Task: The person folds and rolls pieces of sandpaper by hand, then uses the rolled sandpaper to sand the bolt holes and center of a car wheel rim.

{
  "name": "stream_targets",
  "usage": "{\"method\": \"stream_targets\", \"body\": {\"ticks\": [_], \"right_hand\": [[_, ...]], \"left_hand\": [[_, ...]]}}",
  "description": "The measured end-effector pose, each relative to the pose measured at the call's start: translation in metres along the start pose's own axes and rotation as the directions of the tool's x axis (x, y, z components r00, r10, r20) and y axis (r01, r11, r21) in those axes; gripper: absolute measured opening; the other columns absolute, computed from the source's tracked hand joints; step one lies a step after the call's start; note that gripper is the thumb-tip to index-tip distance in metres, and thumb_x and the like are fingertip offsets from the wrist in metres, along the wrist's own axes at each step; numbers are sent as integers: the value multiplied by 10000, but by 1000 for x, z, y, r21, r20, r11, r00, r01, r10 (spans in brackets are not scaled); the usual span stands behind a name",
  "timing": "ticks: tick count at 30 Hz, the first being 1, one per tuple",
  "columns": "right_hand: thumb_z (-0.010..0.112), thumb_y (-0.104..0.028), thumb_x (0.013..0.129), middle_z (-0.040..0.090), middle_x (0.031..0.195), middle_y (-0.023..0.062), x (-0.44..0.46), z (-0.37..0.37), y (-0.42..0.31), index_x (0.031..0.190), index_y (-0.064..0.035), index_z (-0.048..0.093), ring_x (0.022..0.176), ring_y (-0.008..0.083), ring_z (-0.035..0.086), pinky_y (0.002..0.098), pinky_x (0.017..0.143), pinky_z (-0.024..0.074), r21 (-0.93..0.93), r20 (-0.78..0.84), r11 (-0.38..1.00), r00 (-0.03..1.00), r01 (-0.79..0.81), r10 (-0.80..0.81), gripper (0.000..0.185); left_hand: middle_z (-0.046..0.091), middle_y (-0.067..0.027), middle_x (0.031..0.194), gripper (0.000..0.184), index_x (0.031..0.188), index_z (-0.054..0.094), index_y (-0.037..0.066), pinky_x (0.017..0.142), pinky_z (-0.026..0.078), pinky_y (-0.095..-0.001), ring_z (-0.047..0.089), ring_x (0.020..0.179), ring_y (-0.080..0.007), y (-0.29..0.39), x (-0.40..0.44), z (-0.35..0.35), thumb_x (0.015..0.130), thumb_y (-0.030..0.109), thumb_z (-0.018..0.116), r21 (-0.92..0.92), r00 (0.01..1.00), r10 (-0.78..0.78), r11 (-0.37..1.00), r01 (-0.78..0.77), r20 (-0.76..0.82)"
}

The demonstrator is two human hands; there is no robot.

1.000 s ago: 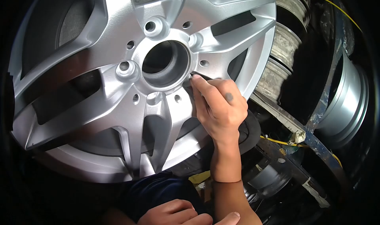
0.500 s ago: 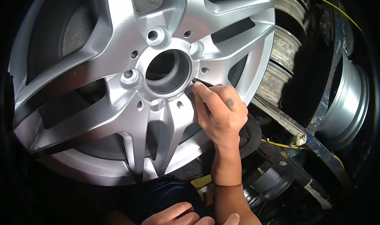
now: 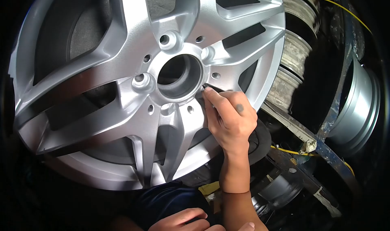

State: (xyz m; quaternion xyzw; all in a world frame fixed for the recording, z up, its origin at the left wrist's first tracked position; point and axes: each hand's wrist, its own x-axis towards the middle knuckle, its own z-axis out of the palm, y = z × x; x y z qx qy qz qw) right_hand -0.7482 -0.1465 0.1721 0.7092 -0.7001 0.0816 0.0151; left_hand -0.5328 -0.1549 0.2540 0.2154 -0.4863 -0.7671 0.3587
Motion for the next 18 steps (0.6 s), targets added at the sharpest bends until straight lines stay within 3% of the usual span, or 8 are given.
{"method": "stream_targets", "body": {"ticks": [18], "right_hand": [[871, 31, 676, 611, 717, 28, 13, 3, 0, 917, -71, 786, 630, 174, 601, 298, 555, 478, -52, -14, 998, 999, 36, -37, 276]], "left_hand": [[673, -125, 755, 450, 1332, 636, -13, 578, 524, -327, 669, 598, -228, 3, 12, -15, 923, 146, 738, 44, 998, -48, 998, 46, 39]]}}
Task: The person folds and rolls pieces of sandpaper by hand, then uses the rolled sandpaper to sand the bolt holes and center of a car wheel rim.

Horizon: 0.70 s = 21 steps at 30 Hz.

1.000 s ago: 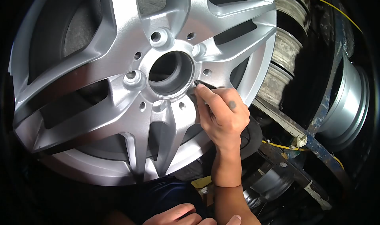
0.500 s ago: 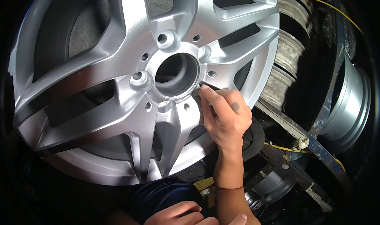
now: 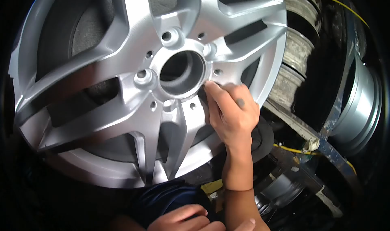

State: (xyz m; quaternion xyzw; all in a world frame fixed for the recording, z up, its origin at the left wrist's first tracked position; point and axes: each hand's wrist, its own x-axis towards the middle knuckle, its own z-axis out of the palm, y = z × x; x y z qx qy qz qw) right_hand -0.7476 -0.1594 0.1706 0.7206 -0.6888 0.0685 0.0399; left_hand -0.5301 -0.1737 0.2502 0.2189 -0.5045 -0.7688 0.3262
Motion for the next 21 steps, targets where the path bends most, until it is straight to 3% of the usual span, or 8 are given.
{"method": "stream_targets", "body": {"ticks": [4, 7, 9, 11, 14, 17, 20, 21], "right_hand": [[861, 23, 712, 646, 740, 52, -1, -27, 3, 914, -44, 792, 650, 166, 622, 274, 580, 477, 285, 154, 926, 966, -247, 210, 223], [851, 59, 718, 707, 779, 74, -7, -53, 14, 883, 5, 780, 695, 155, 651, 268, 646, 493, 457, 2, 854, 960, -248, 278, 187], [827, 97, 749, 723, 807, 87, -5, -66, 17, 879, 42, 761, 716, 149, 653, 260, 672, 496, 472, -142, 862, 949, -184, 280, 156], [827, 86, 753, 722, 807, 85, -7, -75, 22, 888, 32, 762, 721, 151, 662, 261, 676, 509, 478, -212, 863, 932, -162, 292, 159], [826, 63, 763, 722, 809, 79, -13, -81, 27, 895, 21, 764, 727, 159, 671, 266, 677, 526, 533, -180, 822, 922, -203, 344, 152], [810, 28, 795, 709, 805, 79, -13, -85, 29, 905, -7, 767, 689, 160, 681, 269, 630, 536, 491, -156, 852, 943, -183, 293, 124], [805, 30, 797, 712, 806, 74, -16, -90, 28, 906, -4, 765, 686, 151, 681, 268, 628, 527, 563, -201, 816, 935, -132, 290, 120], [807, 34, 795, 727, 813, 73, -18, -92, 28, 907, 8, 771, 707, 137, 675, 255, 643, 513, 596, -212, 794, 931, -119, 298, 121]], "left_hand": [[686, -135, 759, 450, 1339, 633, -13, 578, 534, -327, 682, 600, -234, 9, 16, -12, 931, 143, 736, 64, 995, -88, 994, 84, 53], [696, -143, 761, 450, 1345, 631, -14, 578, 541, -327, 693, 601, -239, 4, 15, -5, 936, 142, 734, 77, 962, -237, 970, 229, 137], [668, -108, 719, 731, 1556, 364, -50, 549, 507, -298, 657, 561, -182, -10, 16, 3, 964, 193, 717, 94, 860, -453, 891, 444, 235], [685, -97, 781, 851, 1613, 179, -62, 574, 504, -284, 635, 585, -146, -40, 19, 20, 988, 207, 691, -40, 887, -425, 898, 438, 180], [695, -129, 865, 914, 1624, -70, -49, 598, 524, -285, 578, 585, -123, -62, 47, 26, 1010, 141, 581, -367, 791, -586, 707, 604, 174], [683, -182, 997, 753, 1614, 147, -9, 563, 500, -299, 513, 555, -123, -81, 63, 24, 985, 159, 526, -770, 783, -622, 500, 397, 0], [689, -187, 1064, 399, 1368, 473, 37, 560, 477, -281, 508, 568, -103, -83, 69, 14, 998, 182, 501, -892, 748, -654, 266, 365, 111], [670, -195, 1066, 407, 1375, 428, 74, 575, 470, -291, 506, 577, -107, -89, 69, 18, 993, 185, 516, -893, 770, -621, 251, 374, 148]]}}
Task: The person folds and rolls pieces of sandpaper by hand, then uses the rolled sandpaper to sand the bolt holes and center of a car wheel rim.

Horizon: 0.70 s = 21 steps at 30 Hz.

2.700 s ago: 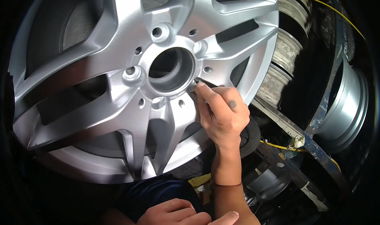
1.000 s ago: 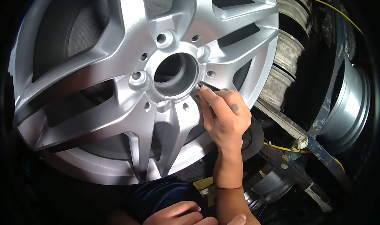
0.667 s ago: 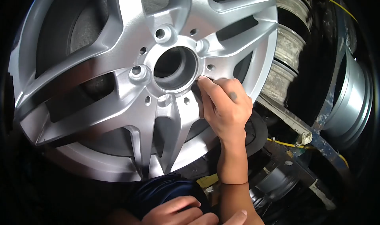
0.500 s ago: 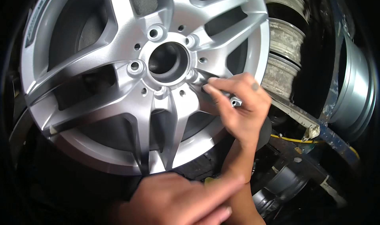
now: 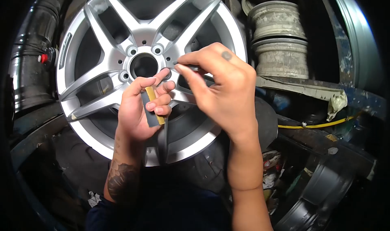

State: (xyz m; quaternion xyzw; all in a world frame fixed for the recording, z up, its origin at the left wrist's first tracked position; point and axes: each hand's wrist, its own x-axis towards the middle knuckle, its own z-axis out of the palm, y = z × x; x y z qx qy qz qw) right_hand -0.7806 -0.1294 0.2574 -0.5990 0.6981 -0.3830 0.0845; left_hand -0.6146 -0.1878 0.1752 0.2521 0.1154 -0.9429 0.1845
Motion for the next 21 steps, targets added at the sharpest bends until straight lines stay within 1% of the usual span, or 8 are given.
{"method": "stream_targets", "body": {"ticks": [3, 7, 10, 12, 14, 17, 20, 21], "right_hand": [[808, 39, 785, 724, 809, 75, -3, -6, -5, 910, 10, 770, 709, 146, 685, 258, 643, 524, 77, -26, 997, 999, 26, -24, 134], [779, -28, 830, 692, 795, 91, -5, -7, -2, 888, -20, 728, 665, 209, 703, 315, 590, 535, 164, -53, 985, 998, 51, -42, 78], [776, -53, 832, 699, 811, 106, -5, -13, 4, 882, -23, 723, 683, 240, 706, 337, 612, 537, 129, -51, 987, 995, 93, -87, 79], [766, -71, 839, 703, 825, 119, -5, -19, 9, 899, -30, 736, 695, 261, 702, 353, 628, 537, 114, -46, 992, 998, 52, -47, 79], [761, -71, 841, 703, 826, 120, -6, -21, 15, 906, -32, 744, 695, 262, 700, 356, 634, 538, 124, -66, 992, 998, 17, -8, 78], [753, -65, 855, 706, 827, 117, -9, -21, 23, 928, -20, 751, 685, 235, 685, 335, 636, 532, 193, -108, 981, 993, -20, 42, 86], [745, -53, 859, 714, 846, 112, -1, -19, 29, 975, -26, 760, 699, 198, 679, 315, 646, 530, 321, -62, 946, 996, -42, 65, 120], [743, -53, 853, 718, 859, 119, 6, -24, 27, 978, -26, 760, 714, 220, 685, 330, 663, 537, 325, -11, 945, 999, -47, 53, 129]], "left_hand": [[632, -209, 1069, 441, 1374, 338, 186, 600, 455, -296, 504, 593, -109, -10, 8, -13, 987, 195, 547, 0, 994, -18, 1000, 19, 106], [645, -169, 1036, 535, 1484, 268, 195, 582, 480, -291, 518, 592, -111, -24, 10, -8, 1012, 159, 517, 141, 988, 27, 989, -49, 151], [654, -139, 982, 509, 1472, 294, 187, 570, 477, -288, 522, 593, -109, -21, 10, -18, 1017, 163, 521, 119, 982, 7, 992, -30, 191], [643, -112, 925, 463, 1460, 379, 159, 571, 475, -291, 520, 586, -116, -20, 5, -19, 1022, 177, 528, 123, 991, 37, 991, -53, 131], [634, -101, 913, 423, 1431, 451, 119, 575, 471, -288, 518, 591, -118, -23, -2, -15, 1021, 187, 532, 217, 991, 72, 972, -95, 108], [600, -70, 909, 380, 1389, 538, 64, 577, 505, -292, 516, 581, -113, -31, -11, -1, 1032, 190, 512, 460, 969, 246, 862, -214, -12], [630, -78, 906, 355, 1355, 529, 56, 532, 513, -291, 541, 558, -108, -14, -16, 16, 1018, 167, 542, 666, 954, 297, 706, -240, 29], [636, -69, 890, 335, 1326, 551, 48, 492, 518, -284, 549, 539, -104, -4, -18, 32, 1011, 159, 567, 743, 934, 353, 613, -267, 44]]}}
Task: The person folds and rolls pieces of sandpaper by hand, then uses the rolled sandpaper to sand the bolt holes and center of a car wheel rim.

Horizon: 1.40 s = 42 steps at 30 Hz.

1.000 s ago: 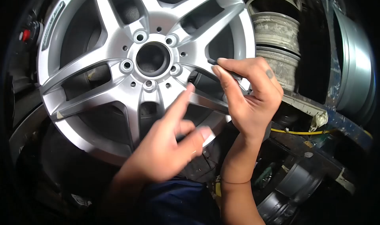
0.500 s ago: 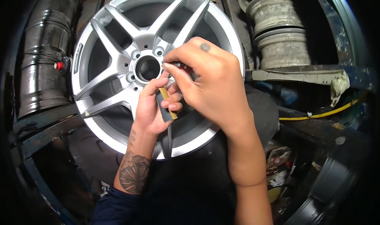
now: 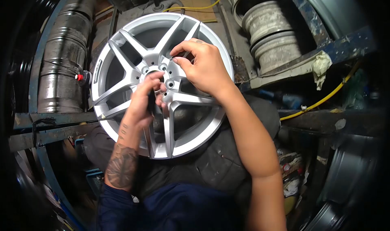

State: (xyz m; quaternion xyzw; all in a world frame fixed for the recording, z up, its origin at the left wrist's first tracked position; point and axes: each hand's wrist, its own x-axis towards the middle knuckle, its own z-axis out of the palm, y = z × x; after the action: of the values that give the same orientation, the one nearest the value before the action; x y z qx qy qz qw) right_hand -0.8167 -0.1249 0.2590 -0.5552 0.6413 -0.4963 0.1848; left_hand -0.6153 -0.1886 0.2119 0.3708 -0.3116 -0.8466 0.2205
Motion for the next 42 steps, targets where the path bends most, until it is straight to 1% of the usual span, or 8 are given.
{"method": "stream_targets", "body": {"ticks": [3, 7, 9, 12, 22, 34, 38, 42], "right_hand": [[729, -28, 859, 728, 908, 110, 28, -5, 0, 1006, -17, 750, 761, 203, 705, 312, 701, 552, -125, 115, 984, 987, 125, -110, 149], [729, -37, 853, 713, 906, 109, 48, -2, 21, 1006, -49, 750, 800, 222, 704, 327, 714, 555, -198, 126, 958, 974, 209, -186, 155], [724, -43, 824, 705, 946, 97, 44, 12, 46, 965, -73, 714, 828, 294, 710, 414, 715, 568, -348, 115, 892, 957, 289, -266, 145], [704, -25, 769, 711, 1097, 115, 39, 8, 22, 999, -78, 701, 940, 316, 736, 430, 744, 615, -435, 352, 832, 916, 344, -194, 236], [703, -27, 804, 665, 945, 94, 33, -30, 33, 997, -72, 694, 813, 330, 708, 438, 672, 566, -279, 356, 933, 927, 227, -119, 198], [732, -18, 795, 633, 846, 76, 23, -69, 47, 950, -68, 690, 735, 307, 679, 396, 604, 531, -273, 317, 956, 948, 106, -14, 168], [723, -15, 797, 630, 857, 77, 20, -69, 49, 951, -71, 688, 737, 309, 678, 397, 607, 529, -270, 304, 959, 953, 86, 0, 168], [714, -17, 803, 632, 866, 77, 22, -60, 41, 941, -65, 684, 741, 306, 680, 395, 610, 530, -239, 330, 965, 944, 104, -20, 149]], "left_hand": [[625, -17, 804, 275, 1240, 665, 54, 467, 461, -242, 520, 567, -56, 60, 16, -5, 997, 171, 613, 642, 970, 242, 749, -164, -35], [674, -61, 767, 244, 1121, 753, 57, 641, 483, -282, 568, 660, -74, 88, 43, -39, 955, 119, 585, 954, 944, 300, 219, -206, 135], [680, -107, 718, 305, 1151, 750, 82, 670, 518, -334, 648, 660, -164, 80, 45, -46, 912, 88, 559, 968, 951, 259, 135, -210, 170], [702, -158, 773, 375, 1196, 752, 211, 723, 551, -465, 692, 768, -373, 67, 48, -24, 865, 136, 591, 923, 950, 132, -309, -231, 282], [678, -115, 725, 561, 1370, 577, 210, 512, 537, -468, 695, 582, -315, 28, 69, -21, 817, 157, 657, 670, 932, 139, -731, -131, 335], [675, -146, 668, 612, 1456, 512, 194, 652, 522, -505, 673, 654, -399, 33, 62, 0, 856, 125, 612, 943, 1000, 21, -332, -6, 14], [651, -109, 651, 695, 1546, 393, 92, 600, 508, -431, 654, 567, -295, 22, 60, -3, 879, 94, 587, 972, 999, -20, -230, -46, 43], [552, -27, 667, 857, 1662, 96, 84, 540, 472, -298, 514, 522, -112, 22, 59, -7, 909, 8, 497, 774, 943, -326, 581, 252, -62]]}}
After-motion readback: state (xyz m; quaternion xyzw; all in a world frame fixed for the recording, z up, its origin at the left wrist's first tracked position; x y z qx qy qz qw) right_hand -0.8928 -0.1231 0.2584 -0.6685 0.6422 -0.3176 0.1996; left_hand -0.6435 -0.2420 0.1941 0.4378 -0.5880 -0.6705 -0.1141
